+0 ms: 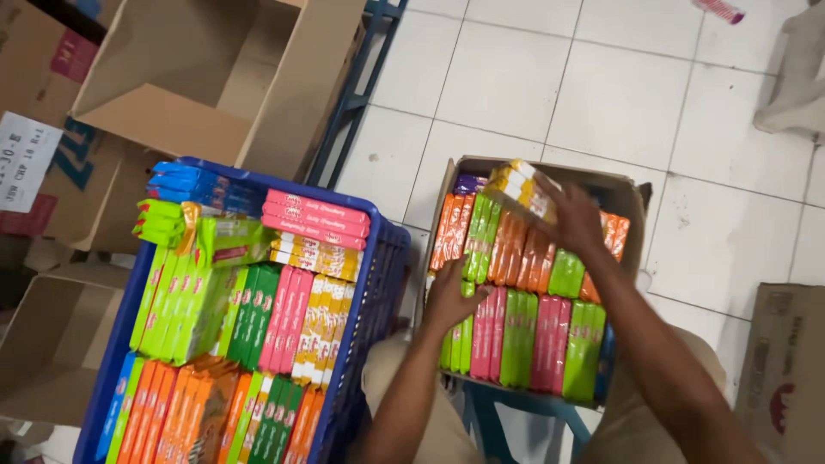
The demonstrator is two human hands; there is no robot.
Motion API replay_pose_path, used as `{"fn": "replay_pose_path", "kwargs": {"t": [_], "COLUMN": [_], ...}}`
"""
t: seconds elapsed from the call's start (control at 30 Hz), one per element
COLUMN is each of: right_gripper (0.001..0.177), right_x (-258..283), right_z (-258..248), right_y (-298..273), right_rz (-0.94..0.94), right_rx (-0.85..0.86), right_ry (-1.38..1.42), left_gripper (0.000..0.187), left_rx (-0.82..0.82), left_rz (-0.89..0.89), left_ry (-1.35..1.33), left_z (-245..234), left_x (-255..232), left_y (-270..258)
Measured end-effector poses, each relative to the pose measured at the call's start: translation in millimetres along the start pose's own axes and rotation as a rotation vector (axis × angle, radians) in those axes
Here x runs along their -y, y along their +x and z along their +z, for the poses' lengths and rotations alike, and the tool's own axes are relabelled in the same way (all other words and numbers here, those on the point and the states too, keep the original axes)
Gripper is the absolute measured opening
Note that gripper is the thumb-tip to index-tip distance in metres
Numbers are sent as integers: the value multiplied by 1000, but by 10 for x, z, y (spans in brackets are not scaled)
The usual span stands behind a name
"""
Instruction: The person sits on the floor and transfers packets of Tango snacks from a blue crate into a cardboard box. They pick up the packets one by one and arrange them neatly in rows inside the box.
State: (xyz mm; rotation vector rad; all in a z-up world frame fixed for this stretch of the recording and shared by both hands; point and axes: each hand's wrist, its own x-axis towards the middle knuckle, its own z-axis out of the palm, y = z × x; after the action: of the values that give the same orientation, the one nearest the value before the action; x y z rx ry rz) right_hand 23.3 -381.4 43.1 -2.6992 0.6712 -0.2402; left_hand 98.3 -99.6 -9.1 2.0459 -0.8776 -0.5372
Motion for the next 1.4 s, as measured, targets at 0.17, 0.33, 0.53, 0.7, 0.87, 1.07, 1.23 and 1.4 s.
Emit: {"fn": "replay_pose_path", "kwargs": {"t": [0.17,0.33,0.53,0.7,0.87,1.07,1.23,1.4], "right_gripper": [65,59,56,55,55,66,75,36], "right_x": [-43,80,72,79,279,648,1212,2208], "right_z": [376,895,1172,1192,1224,1358,1482,1350], "right_y": [768,1010,1007,956,706,-177,-1230,-2135], "right_rz": [-77,-173,-148,-143,-49,-2,58,-36], "right_rx": [264,431,542,534,526,590,415,232], "right_ry": [-243,-306,-333,-397,-319,46,578,892], "left_gripper": [80,74,73,64,54,22,15,16], "left_rx": [65,40,76,-35,-119,-383,-561,-663], "left_rz": [-17,-16,-61,60,128,258,348,325], "left_ry": [83,98,2,14,28,138,139,-90], "left_z": [221,222,229,220,217,3,-253,-626], "left_x": [224,206,59,48,63,-95,-307,-414], "left_y": [15,48,74,69,146,188,-4,-618]}}
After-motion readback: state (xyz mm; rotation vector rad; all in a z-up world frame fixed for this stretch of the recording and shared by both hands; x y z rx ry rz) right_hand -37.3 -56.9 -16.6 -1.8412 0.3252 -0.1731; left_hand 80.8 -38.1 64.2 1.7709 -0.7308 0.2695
